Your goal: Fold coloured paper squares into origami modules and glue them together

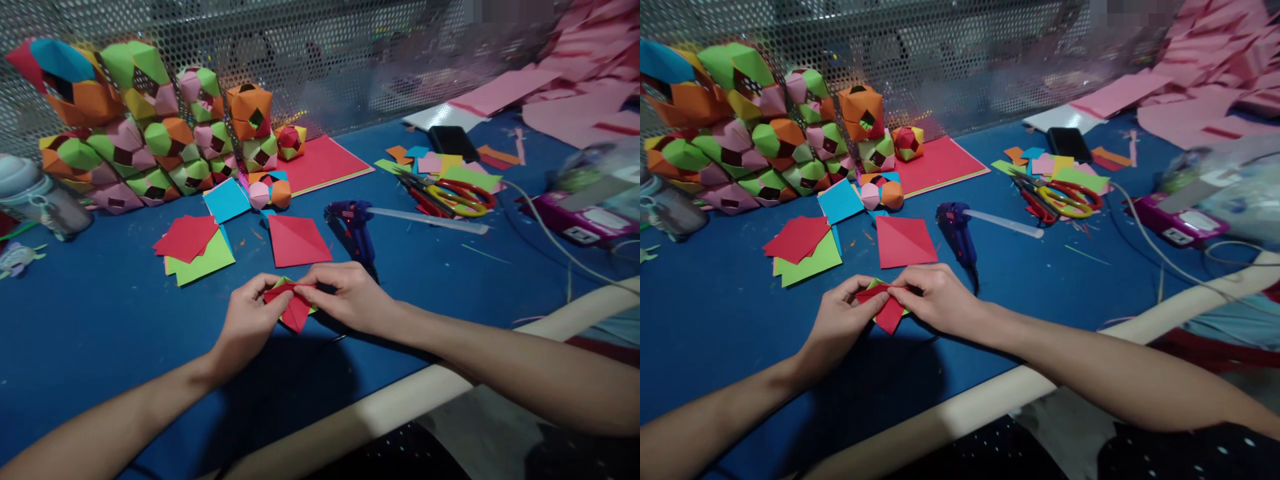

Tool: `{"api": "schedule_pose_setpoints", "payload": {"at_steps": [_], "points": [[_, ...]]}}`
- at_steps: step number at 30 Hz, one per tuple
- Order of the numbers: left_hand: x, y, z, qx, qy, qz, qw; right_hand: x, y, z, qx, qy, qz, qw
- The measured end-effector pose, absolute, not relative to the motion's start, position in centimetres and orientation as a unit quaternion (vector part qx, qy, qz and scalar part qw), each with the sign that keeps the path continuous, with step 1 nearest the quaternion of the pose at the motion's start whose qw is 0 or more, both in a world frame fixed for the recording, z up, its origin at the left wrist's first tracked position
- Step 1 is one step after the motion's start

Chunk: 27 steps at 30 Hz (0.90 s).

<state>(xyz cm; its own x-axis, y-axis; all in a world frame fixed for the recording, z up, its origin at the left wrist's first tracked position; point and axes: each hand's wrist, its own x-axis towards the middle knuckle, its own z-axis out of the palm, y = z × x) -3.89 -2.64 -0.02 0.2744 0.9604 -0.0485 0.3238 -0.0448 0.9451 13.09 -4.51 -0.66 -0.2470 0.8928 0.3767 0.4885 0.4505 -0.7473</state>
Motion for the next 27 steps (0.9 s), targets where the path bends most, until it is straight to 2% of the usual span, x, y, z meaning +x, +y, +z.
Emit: {"api": "schedule_pose_setpoints", "payload": {"at_steps": [4,8,12,15,17,19,27], "points": [[-4.1,-2.5,0.1,0.648,0.498,0.333,0.47,13.3,-4.4,0.1,-0.453,-0.76,0.246,0.397],[-4.6,-1.4,0.2,0.637,0.507,0.346,0.467,15.7,-5.1,2.7,-0.465,-0.784,0.155,0.381],[-5.2,0.1,0.1,0.599,0.511,0.38,0.485,20.1,-6.2,4.7,-0.556,-0.787,0.093,0.25],[-5.5,1.0,-0.4,0.575,0.511,0.389,0.507,22.6,-5.5,4.1,-0.647,-0.749,0.03,0.138],[-5.6,1.2,-0.8,0.568,0.512,0.386,0.516,23.2,-4.1,3.0,-0.685,-0.722,0.021,0.095],[-5.8,1.3,-1.0,0.571,0.512,0.38,0.517,23.1,-2.6,2.0,-0.686,-0.719,0.028,0.105],[-5.8,0.9,-0.7,0.587,0.506,0.366,0.515,21.8,0.5,-0.7,-0.636,-0.716,0.146,0.25]]}}
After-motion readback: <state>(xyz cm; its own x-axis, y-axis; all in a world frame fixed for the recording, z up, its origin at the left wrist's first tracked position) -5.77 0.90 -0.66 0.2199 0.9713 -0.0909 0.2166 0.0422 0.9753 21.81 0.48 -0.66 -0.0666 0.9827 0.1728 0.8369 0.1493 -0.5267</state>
